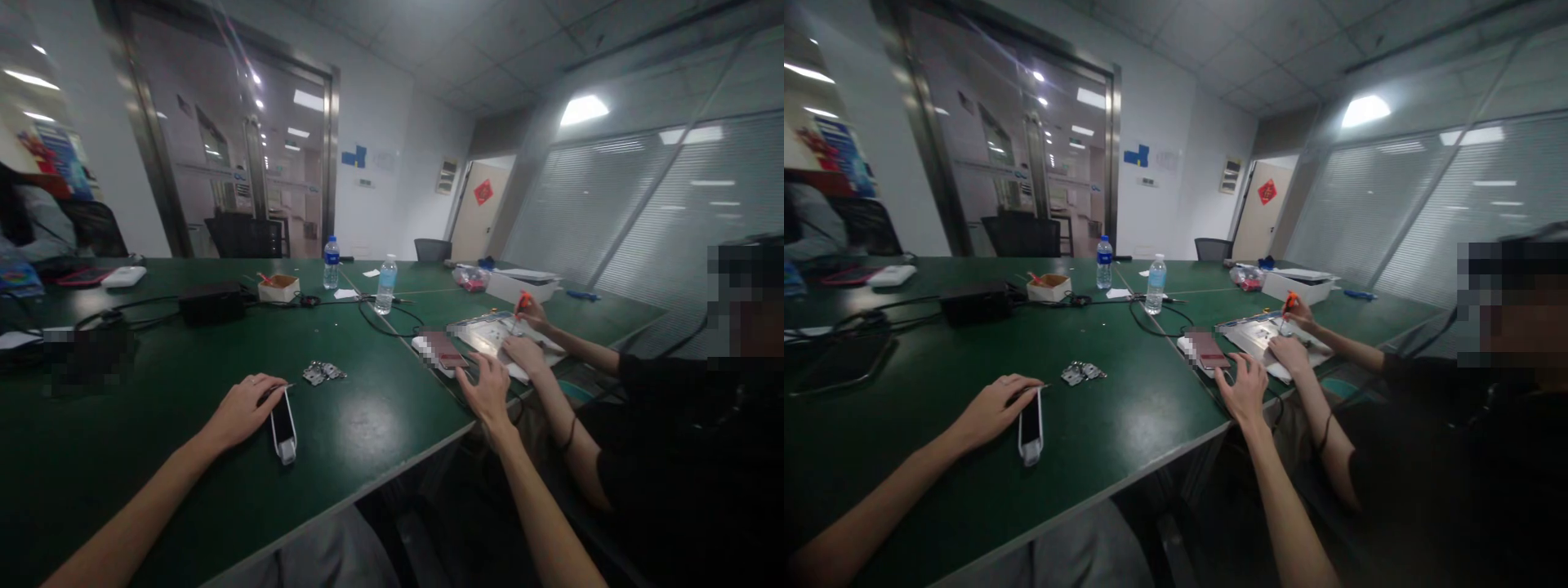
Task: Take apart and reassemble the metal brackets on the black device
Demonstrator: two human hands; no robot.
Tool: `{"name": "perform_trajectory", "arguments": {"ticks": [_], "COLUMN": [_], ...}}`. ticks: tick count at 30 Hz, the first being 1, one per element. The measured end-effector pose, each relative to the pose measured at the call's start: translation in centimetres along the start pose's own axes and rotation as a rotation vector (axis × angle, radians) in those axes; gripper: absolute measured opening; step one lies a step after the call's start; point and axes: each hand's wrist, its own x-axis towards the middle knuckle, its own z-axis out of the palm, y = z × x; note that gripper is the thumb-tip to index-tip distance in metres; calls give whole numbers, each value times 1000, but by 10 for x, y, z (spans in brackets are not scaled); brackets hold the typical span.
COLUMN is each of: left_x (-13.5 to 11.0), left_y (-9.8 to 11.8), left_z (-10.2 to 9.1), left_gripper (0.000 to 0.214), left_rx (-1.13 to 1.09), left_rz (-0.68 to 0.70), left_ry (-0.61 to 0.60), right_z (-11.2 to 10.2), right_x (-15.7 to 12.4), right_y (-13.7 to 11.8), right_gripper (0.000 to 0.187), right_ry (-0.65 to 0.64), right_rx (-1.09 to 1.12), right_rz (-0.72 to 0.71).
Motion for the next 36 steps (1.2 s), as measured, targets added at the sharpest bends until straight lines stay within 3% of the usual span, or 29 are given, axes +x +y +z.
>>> {"name": "perform_trajectory", "arguments": {"ticks": [13,27,31,36], "left_x": [1,0,-1,-2], "left_y": [3,4,7,11], "left_z": [-2,-3,-4,-7], "left_gripper": [50,49,49,49], "left_rx": [19,12,5,7], "left_rz": [-26,-21,-18,-22], "left_ry": [-11,3,1,-6], "right_z": [-2,4,5,7], "right_x": [-1,-2,4,34], "right_y": [-5,-1,1,-1], "right_gripper": [30,33,41,52], "right_ry": [-3,-6,-80,-302], "right_rx": [84,116,60,-30], "right_rz": [-10,-33,-46,-7]}}
